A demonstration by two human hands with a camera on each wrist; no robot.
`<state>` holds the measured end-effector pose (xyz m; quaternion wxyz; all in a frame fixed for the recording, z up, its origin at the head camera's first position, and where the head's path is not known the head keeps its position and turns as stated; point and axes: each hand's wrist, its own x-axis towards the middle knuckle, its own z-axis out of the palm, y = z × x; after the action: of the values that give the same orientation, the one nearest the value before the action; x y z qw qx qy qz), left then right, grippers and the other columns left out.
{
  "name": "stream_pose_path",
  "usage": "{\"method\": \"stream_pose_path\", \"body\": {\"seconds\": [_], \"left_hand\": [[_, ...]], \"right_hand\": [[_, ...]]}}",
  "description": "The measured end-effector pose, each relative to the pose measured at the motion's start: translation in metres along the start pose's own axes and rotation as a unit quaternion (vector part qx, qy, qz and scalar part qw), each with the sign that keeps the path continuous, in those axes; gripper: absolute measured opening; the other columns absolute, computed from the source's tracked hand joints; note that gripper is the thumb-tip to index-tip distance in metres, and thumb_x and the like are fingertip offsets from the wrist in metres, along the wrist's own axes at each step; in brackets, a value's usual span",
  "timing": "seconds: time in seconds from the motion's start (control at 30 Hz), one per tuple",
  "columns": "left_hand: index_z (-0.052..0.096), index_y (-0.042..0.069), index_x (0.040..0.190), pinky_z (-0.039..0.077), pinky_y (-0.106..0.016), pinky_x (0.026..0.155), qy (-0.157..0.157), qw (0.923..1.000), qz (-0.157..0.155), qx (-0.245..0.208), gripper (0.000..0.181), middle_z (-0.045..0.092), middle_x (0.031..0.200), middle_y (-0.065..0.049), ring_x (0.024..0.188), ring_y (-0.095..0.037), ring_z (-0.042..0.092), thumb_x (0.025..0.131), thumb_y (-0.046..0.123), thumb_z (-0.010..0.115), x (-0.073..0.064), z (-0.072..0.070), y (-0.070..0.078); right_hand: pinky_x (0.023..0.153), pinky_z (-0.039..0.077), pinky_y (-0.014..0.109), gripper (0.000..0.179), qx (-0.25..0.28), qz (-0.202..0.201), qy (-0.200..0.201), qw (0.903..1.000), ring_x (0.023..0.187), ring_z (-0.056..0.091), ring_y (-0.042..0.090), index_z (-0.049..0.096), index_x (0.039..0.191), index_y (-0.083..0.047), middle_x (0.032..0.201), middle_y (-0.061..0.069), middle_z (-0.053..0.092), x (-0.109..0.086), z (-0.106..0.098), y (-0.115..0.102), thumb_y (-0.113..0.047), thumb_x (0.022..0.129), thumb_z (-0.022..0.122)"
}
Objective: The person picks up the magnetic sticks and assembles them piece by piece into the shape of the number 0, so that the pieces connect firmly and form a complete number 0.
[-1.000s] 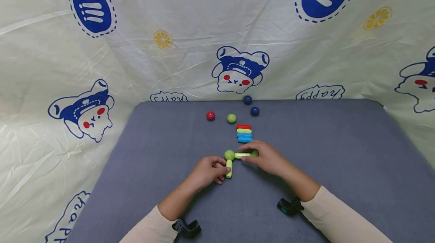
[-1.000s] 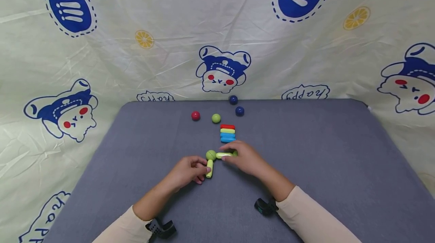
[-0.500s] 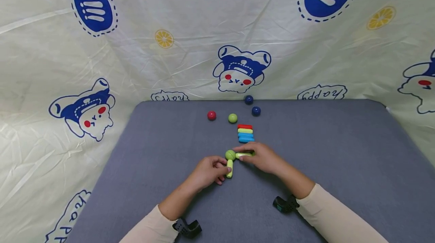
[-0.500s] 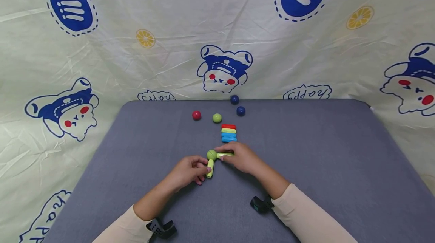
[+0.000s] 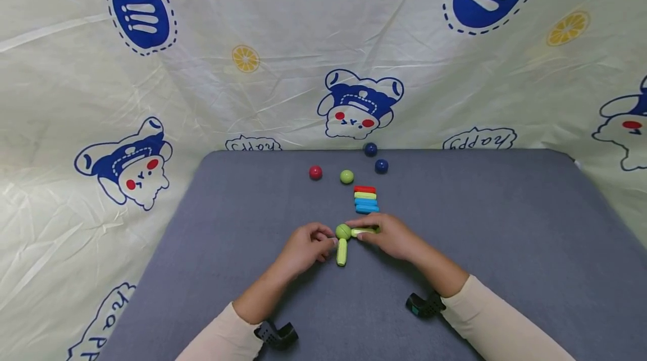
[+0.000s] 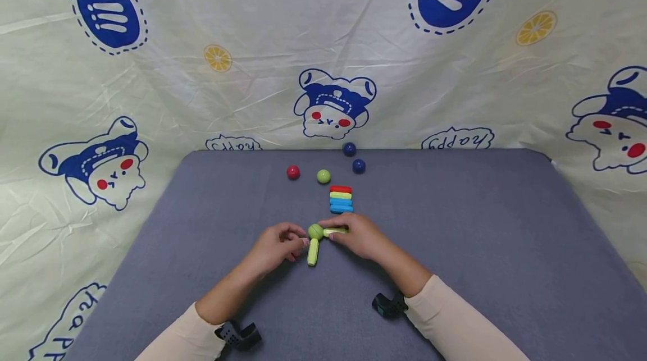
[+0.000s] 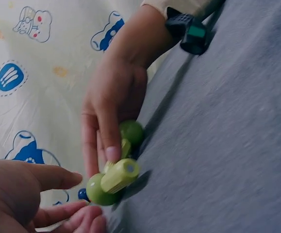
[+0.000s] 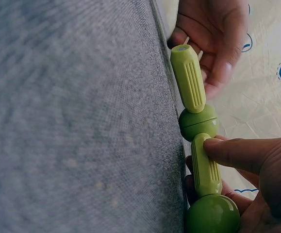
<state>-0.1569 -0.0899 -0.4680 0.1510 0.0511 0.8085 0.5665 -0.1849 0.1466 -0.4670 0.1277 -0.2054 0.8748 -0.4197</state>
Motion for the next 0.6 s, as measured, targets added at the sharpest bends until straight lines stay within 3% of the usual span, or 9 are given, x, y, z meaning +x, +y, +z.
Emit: {"method": "stream_pose_path", "body": {"seconds": [0.23, 0.6], "left_hand": [[0.067, 0.003, 0.123, 0.05, -0.025, 0.075, 0.066, 0.997, 0.04, 0.005, 0.033, 0.065, 0.111, -0.013, 0.094, -0.018, 0.063, 0.093, 0.017, 0.071, 0.018, -0.011, 0.007], [0.064, 0.0, 0.128, 0.049, -0.025, 0.072, 0.09, 0.9945, 0.055, -0.005, 0.035, 0.067, 0.114, -0.015, 0.103, -0.025, 0.063, 0.095, 0.012, 0.067, 0.081, -0.013, 0.026]], "right_hand": [[0.106, 0.047, 0.053, 0.031, 0.009, 0.004, -0.001, 0.9999, 0.131, 0.058, 0.031, 0.072, 0.126, -0.019, 0.13, 0.004, 0.07, -0.002, 0.001, 0.0, -0.012, 0.096, 0.067], [0.106, 0.047, 0.052, 0.031, 0.012, 0.004, 0.0, 0.9999, 0.131, 0.058, 0.03, 0.072, 0.127, -0.02, 0.13, 0.004, 0.07, -0.001, 0.001, 0.002, -0.013, 0.097, 0.067]]}}
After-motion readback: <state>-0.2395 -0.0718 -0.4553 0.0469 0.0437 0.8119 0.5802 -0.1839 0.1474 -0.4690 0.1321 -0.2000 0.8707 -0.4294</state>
